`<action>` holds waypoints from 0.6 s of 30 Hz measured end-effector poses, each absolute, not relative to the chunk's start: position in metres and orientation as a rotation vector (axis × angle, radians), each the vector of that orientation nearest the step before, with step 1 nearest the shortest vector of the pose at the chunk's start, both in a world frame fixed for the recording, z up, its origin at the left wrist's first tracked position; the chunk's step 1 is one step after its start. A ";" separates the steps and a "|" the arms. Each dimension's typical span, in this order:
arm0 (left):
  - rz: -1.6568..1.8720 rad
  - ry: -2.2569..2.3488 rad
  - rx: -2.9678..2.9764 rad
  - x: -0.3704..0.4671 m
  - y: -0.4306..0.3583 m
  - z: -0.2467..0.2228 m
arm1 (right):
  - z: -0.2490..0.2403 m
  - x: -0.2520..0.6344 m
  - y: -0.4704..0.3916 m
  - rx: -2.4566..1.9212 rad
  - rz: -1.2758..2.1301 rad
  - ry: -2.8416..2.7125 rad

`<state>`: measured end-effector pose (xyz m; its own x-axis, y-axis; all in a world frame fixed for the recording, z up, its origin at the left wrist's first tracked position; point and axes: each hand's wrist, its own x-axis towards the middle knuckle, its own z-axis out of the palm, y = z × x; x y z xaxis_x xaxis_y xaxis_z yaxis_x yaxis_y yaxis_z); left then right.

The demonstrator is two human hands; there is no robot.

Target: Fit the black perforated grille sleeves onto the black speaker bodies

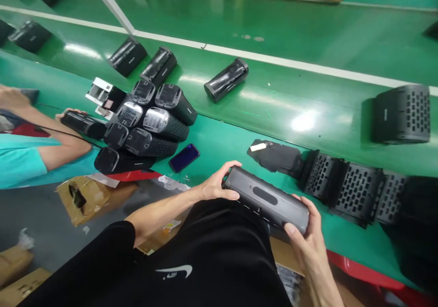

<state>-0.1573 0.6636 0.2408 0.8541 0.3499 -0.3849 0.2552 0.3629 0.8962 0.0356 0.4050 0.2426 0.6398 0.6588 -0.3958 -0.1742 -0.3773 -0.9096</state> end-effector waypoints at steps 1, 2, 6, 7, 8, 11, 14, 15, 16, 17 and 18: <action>0.074 0.574 1.234 -0.158 0.663 0.241 | 0.245 0.032 0.405 -1.754 0.908 -0.383; 0.078 0.573 1.244 -0.158 0.661 0.241 | 0.247 0.028 0.405 -1.767 0.882 -0.366; 0.063 0.635 1.250 -0.162 0.655 0.231 | 0.242 0.017 0.407 -1.791 0.855 -0.275; 0.041 0.649 1.254 -0.163 0.654 0.228 | 0.239 0.014 0.406 -1.784 0.881 -0.241; 0.011 0.651 1.259 -0.165 0.653 0.226 | 0.237 0.012 0.404 -1.771 0.913 -0.202; -0.069 0.588 1.265 -0.171 0.655 0.223 | 0.234 0.006 0.395 -1.714 1.007 -0.083; -0.077 0.537 1.294 -0.175 0.657 0.225 | 0.237 0.004 0.387 -1.723 1.032 -0.082; -0.064 0.528 1.312 -0.176 0.656 0.225 | 0.239 0.003 0.386 -1.744 1.014 -0.112; -0.044 0.520 1.328 -0.177 0.655 0.226 | 0.241 0.001 0.385 -1.767 0.988 -0.146; -0.022 0.514 1.339 -0.178 0.653 0.226 | 0.243 -0.001 0.384 -1.790 0.959 -0.173; 0.003 0.514 1.346 -0.179 0.651 0.226 | 0.244 -0.004 0.384 -1.810 0.938 -0.190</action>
